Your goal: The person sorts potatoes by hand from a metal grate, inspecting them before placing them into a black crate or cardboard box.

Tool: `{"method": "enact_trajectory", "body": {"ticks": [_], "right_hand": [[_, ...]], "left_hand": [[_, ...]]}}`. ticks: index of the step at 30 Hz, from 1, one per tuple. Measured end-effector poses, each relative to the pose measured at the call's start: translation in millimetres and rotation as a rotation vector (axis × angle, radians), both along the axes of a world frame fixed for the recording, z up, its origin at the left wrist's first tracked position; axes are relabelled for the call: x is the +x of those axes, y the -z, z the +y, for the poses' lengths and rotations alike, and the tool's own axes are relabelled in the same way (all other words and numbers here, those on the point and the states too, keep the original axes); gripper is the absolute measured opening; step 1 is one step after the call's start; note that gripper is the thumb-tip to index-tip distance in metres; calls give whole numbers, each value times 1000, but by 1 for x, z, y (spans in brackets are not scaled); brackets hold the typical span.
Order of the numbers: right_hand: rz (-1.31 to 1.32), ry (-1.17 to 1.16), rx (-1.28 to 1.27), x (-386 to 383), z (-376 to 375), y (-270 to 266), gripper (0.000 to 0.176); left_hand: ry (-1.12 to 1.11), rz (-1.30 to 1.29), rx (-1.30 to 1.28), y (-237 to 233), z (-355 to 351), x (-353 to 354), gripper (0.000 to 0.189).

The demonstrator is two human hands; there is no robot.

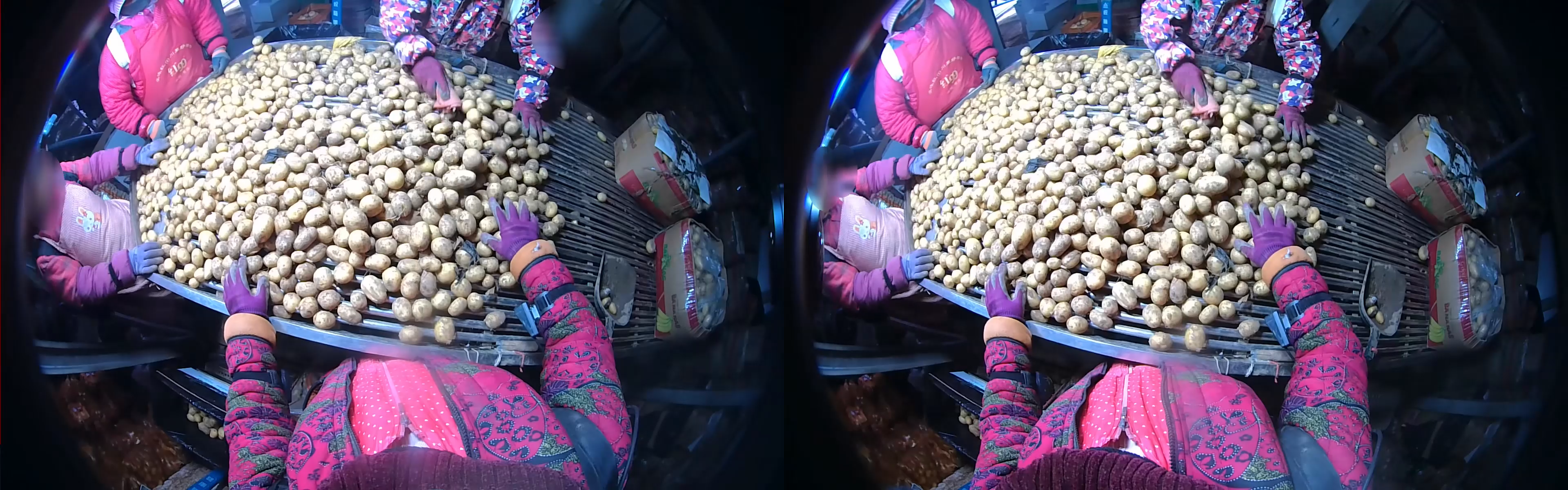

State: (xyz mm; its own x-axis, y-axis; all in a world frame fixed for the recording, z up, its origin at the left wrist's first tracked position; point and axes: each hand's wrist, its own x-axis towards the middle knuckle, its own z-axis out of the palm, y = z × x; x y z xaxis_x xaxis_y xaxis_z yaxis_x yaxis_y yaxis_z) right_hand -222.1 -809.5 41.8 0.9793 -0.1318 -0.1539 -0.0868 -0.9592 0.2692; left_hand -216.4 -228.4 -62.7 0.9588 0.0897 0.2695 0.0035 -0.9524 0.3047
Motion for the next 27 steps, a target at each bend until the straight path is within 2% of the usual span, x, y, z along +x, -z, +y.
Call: {"method": "enact_trajectory", "body": {"ticks": [20, 27], "right_hand": [[22, 8, -17, 1, 2, -1, 90], [-70, -42, -43, 0, -4, 9, 88]], "left_hand": [[16, 7, -5, -1, 1, 2, 71], [6, 18, 17, -7, -3, 1, 70]]}}
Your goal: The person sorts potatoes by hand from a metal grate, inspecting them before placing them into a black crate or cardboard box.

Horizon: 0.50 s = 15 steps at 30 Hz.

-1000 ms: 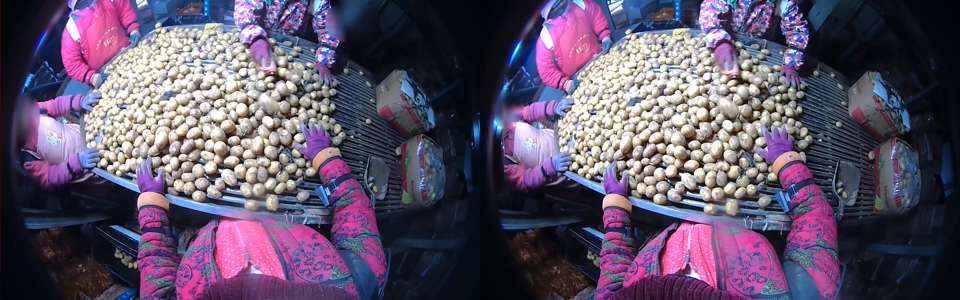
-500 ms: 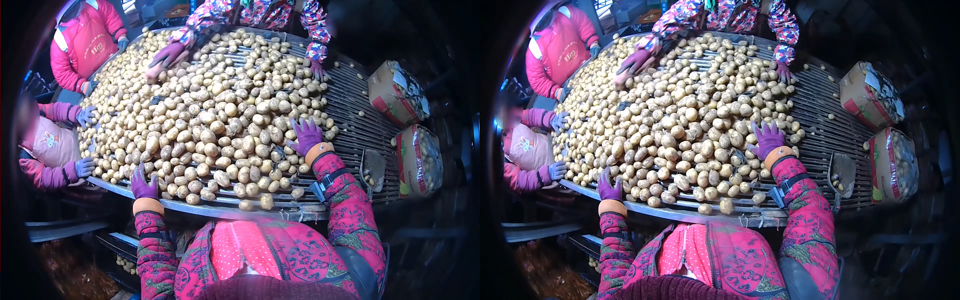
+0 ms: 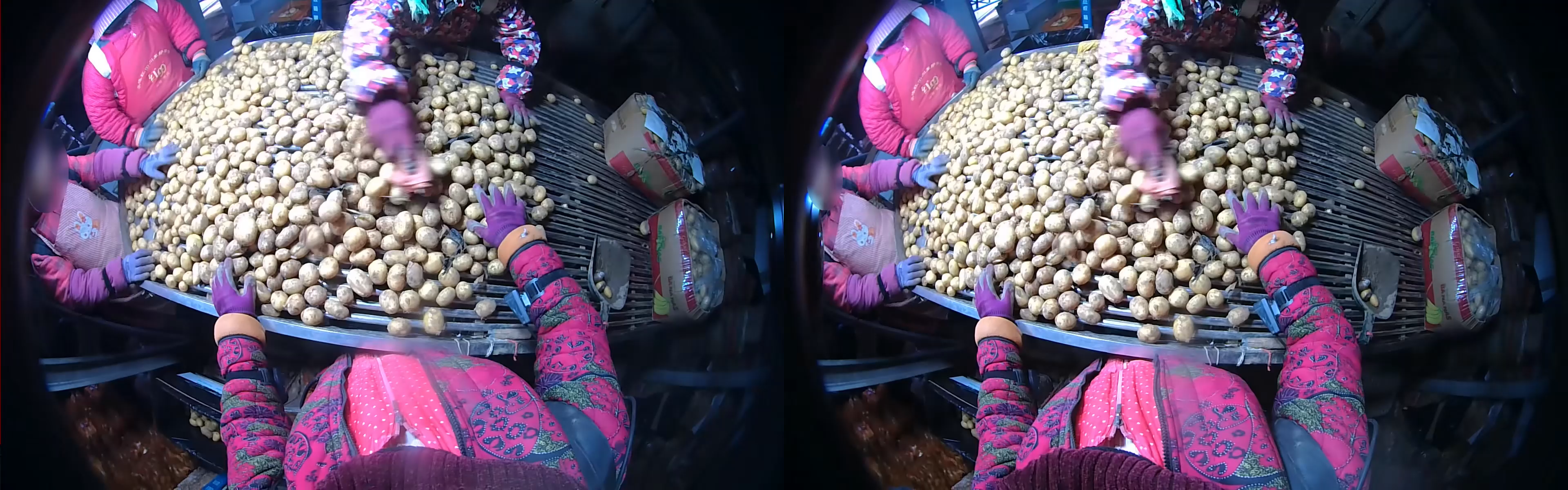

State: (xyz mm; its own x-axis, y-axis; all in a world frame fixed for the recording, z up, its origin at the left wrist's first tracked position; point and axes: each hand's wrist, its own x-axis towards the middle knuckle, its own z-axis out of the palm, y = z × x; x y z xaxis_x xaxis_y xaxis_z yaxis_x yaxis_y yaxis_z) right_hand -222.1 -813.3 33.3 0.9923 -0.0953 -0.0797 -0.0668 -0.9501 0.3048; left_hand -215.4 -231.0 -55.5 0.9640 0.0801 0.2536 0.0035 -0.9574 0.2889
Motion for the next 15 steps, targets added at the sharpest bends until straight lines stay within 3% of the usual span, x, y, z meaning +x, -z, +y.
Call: {"method": "enact_trajectory", "body": {"ticks": [15], "right_hand": [[11, -37, 48, 0, 3, 4, 86]], "left_hand": [[1, -8, 2, 1, 0, 1, 70]]}}
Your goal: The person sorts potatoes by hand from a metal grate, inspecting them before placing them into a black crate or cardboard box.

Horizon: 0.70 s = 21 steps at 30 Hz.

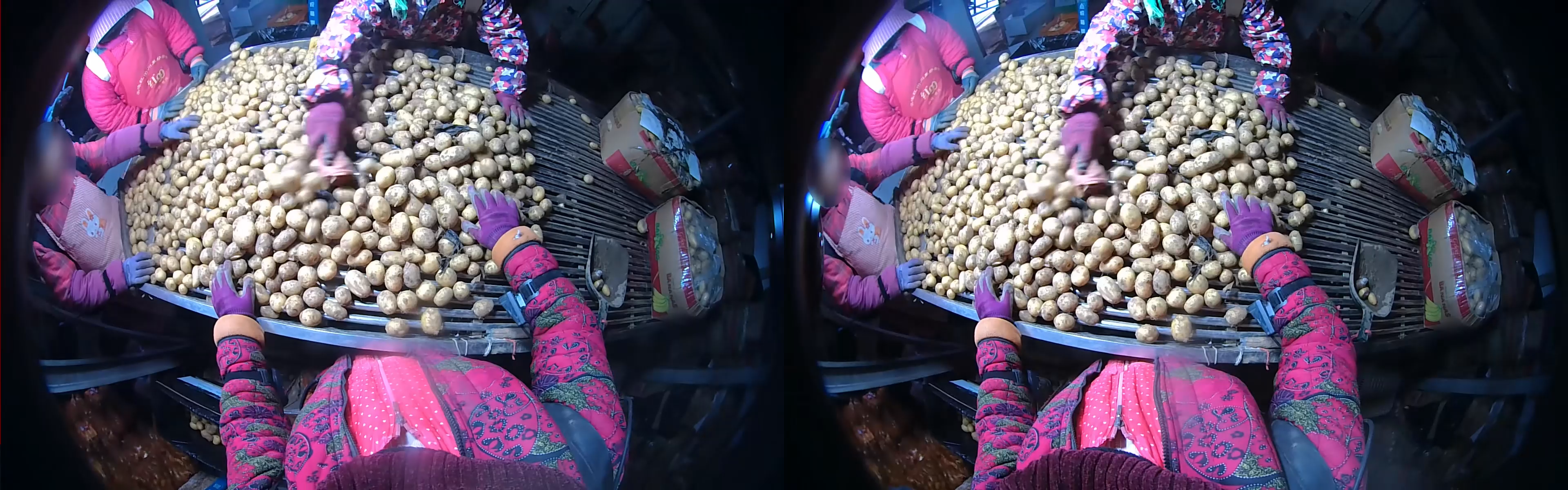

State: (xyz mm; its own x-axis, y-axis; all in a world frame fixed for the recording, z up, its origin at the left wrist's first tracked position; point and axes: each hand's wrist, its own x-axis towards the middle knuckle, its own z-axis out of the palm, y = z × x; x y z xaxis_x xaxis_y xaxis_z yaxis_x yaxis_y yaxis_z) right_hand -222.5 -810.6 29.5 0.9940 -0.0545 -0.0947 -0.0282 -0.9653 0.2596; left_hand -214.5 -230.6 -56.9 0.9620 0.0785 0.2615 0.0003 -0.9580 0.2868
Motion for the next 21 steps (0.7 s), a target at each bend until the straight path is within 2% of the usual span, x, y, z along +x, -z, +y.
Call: {"method": "enact_trajectory", "body": {"ticks": [7, 21], "right_hand": [[77, -25, 19, -11, -2, -10, 85], [57, -22, -15, -10, -1, -2, 84]], "left_hand": [[13, -11, -14, 2, 0, 0, 71], [0, 5, -29, 1, 0, -1, 69]]}}
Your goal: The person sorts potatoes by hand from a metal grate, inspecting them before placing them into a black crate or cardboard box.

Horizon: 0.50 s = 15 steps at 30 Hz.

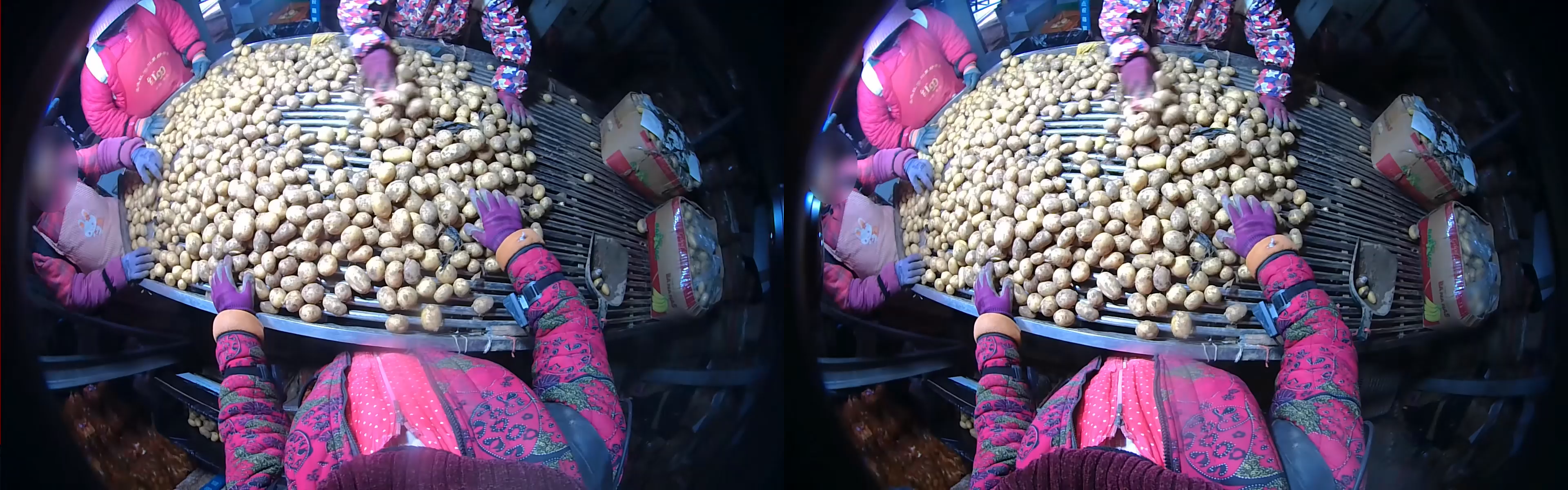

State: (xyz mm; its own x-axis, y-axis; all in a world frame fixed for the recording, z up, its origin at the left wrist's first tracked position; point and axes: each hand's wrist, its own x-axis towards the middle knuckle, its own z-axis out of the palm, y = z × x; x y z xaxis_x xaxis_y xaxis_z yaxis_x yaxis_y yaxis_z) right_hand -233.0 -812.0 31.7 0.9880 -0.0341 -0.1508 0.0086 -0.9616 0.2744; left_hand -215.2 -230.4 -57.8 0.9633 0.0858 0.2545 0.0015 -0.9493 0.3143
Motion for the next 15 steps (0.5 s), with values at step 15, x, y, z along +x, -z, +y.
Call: {"method": "enact_trajectory", "body": {"ticks": [15], "right_hand": [[-17, 12, 0, -3, 2, -1, 87]], "left_hand": [[37, -19, 28, 6, 6, 3, 69]]}}
